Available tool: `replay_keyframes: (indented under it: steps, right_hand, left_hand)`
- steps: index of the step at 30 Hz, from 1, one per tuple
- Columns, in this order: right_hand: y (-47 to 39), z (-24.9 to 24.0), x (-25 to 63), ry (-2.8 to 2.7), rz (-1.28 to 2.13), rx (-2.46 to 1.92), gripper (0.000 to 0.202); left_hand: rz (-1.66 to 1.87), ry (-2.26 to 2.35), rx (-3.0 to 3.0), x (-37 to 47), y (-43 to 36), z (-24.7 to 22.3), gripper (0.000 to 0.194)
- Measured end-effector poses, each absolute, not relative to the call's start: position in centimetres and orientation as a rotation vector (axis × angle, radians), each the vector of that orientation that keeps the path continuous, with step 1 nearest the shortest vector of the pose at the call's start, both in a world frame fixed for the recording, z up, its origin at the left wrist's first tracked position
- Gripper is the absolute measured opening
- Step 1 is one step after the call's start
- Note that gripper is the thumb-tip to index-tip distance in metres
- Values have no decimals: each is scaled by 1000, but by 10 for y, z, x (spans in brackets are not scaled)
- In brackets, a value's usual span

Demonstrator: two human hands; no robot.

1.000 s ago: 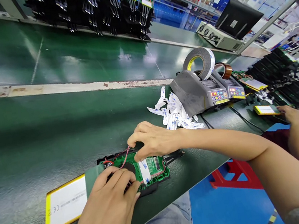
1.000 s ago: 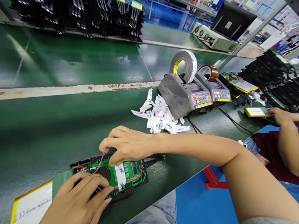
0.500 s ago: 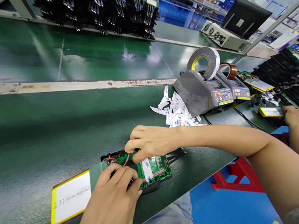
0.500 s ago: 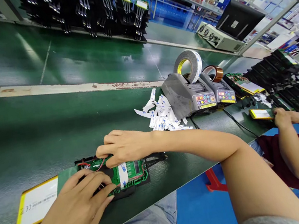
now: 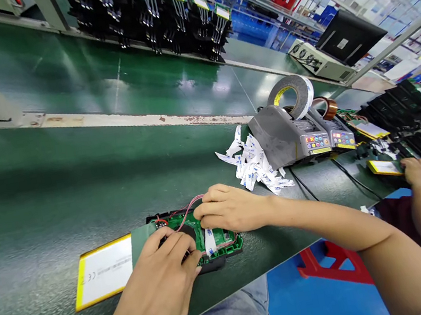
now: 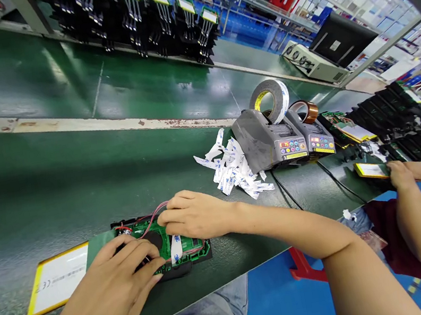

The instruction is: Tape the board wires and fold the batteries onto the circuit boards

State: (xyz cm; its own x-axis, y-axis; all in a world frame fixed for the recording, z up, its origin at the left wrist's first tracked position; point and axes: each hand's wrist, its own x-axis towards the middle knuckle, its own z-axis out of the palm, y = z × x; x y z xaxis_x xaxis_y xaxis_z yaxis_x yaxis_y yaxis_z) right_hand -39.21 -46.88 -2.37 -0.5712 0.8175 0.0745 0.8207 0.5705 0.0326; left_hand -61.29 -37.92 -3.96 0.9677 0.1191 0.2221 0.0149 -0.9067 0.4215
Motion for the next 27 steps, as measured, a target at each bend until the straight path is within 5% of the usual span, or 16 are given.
replay_keyframes:
  steps: [12, 18, 27]
  right_hand:
    - [-480, -29, -403, -2477, -503, -1605, 34]
    - [-484, -38, -404, -2336, -476, -1655, 40]
    - [-499, -29, -419, -2467, -421, -1701, 39]
  left_hand:
    - [452, 62, 2728, -612, -379, -48, 38]
    - [282, -21, 2776, -603, -373, -30, 22]
    - [100, 23, 2798, -599, -371, -26, 30]
